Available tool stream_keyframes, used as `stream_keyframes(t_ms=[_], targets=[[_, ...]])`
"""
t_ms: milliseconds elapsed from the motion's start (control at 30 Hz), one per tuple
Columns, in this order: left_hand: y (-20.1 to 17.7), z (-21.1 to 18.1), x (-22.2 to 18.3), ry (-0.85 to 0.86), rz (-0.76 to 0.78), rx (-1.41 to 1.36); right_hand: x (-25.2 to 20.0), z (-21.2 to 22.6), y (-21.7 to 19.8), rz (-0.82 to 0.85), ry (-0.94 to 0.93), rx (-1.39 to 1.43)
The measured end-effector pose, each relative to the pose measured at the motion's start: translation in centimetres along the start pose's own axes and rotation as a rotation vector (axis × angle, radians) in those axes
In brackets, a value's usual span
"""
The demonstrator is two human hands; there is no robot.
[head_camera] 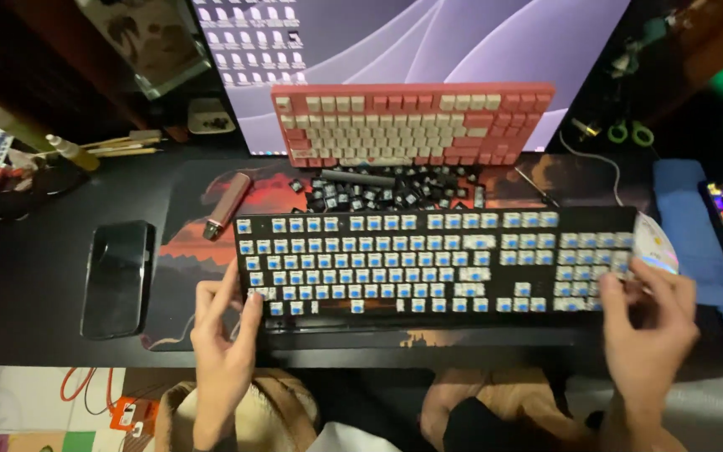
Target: Repairing a mechanical keyboard by using a screwdriver on the PCB and then flipping it to inspect the switches.
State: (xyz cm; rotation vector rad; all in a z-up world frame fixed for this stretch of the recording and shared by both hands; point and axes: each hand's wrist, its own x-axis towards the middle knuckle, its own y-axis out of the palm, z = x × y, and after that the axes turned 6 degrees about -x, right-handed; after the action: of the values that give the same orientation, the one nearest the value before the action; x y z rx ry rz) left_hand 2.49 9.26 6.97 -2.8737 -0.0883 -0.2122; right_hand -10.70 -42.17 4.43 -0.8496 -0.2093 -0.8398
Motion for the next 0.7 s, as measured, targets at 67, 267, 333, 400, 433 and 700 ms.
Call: stream_keyframes(t_ms=[67,267,333,400,433,700], targets=[[-0.2,0.4,0.3,0.001,-0.002,0.056,0.2,0.7,0.6,0.025,-0.003,0.004],[-0.2,-0.1,1.1,-0.233,0.125,0.18,1.1,3.8,1.3,0.273,0.172,-0.121],[-0.3,-0.4,1.1,-0.234,0.144,0.239,1.1,3.3,1.5,0.31,0.131,-0.199],[-0.4,-0.6,1.1,-0.243,0.154,0.287,1.0,3.0,1.6,0.336,0.13,-0.217],[-0.4,-0.7,1.1,-0.249,0.162,0.335,1.1,2.8,1.6,0.361,0.127,-0.234],[-0.3,-0.5,1.0,-0.358,0.201,0.42,1.4,4.8,1.6,0.515,0.274,-0.331]])
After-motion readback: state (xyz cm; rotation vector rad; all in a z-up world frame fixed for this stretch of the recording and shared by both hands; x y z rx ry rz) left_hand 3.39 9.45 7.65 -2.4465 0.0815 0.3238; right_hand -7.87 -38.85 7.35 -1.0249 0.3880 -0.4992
